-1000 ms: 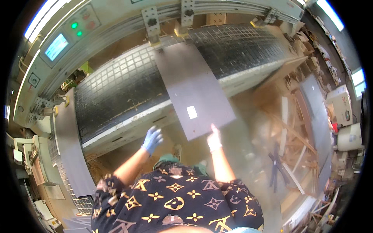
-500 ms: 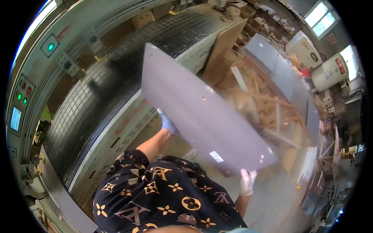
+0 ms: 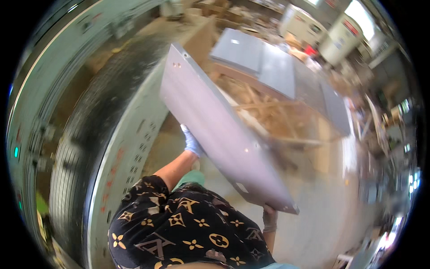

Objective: The person walks through a workshop and interacts with a control panel on a large machine. They then repeatedly pick up large grey rectangular panels, place them onto the machine's conveyor, and stack the processed panels on a nearby table.

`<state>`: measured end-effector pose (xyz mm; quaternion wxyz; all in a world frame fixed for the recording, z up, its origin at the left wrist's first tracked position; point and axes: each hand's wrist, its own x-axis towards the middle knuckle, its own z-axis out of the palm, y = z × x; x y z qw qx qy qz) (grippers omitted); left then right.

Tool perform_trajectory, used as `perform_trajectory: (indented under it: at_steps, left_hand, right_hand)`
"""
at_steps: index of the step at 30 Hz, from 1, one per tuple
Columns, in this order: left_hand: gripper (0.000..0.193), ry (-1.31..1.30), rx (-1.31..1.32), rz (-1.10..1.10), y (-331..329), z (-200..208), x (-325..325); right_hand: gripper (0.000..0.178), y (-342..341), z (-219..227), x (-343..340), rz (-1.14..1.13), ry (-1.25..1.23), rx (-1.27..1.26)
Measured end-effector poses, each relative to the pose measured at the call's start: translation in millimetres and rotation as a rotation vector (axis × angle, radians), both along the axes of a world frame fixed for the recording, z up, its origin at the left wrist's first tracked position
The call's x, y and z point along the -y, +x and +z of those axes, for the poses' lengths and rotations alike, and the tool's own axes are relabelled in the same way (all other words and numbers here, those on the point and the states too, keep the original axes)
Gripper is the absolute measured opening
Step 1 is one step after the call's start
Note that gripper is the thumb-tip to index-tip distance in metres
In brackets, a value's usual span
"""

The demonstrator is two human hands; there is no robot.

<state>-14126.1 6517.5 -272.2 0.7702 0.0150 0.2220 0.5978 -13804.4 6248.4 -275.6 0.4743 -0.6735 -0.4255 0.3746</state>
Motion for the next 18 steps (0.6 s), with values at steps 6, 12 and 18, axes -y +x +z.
perform_trajectory:
  at_steps: [6,12,18]
  left_hand:
    - [0.082,-0.128,-0.201,-0.384,99.6,-2.4,-159.4]
    - [0.056,0.252,-0.43,-0.742,189.1,44.7,-254.0]
    - [0.049,0.334,-0.485,-1.093,201.4,-21.0,-267.9]
  right_hand:
    - [0.046,25.3,45.6,-99.5,-0.199,0.186,-0.428]
    - [0.041,56.1,38.1,-224.1,-0.329,0.232,-0.888]
    - [0.035,76.2,23.8,-354.6,-0.295,0.142,-0.981]
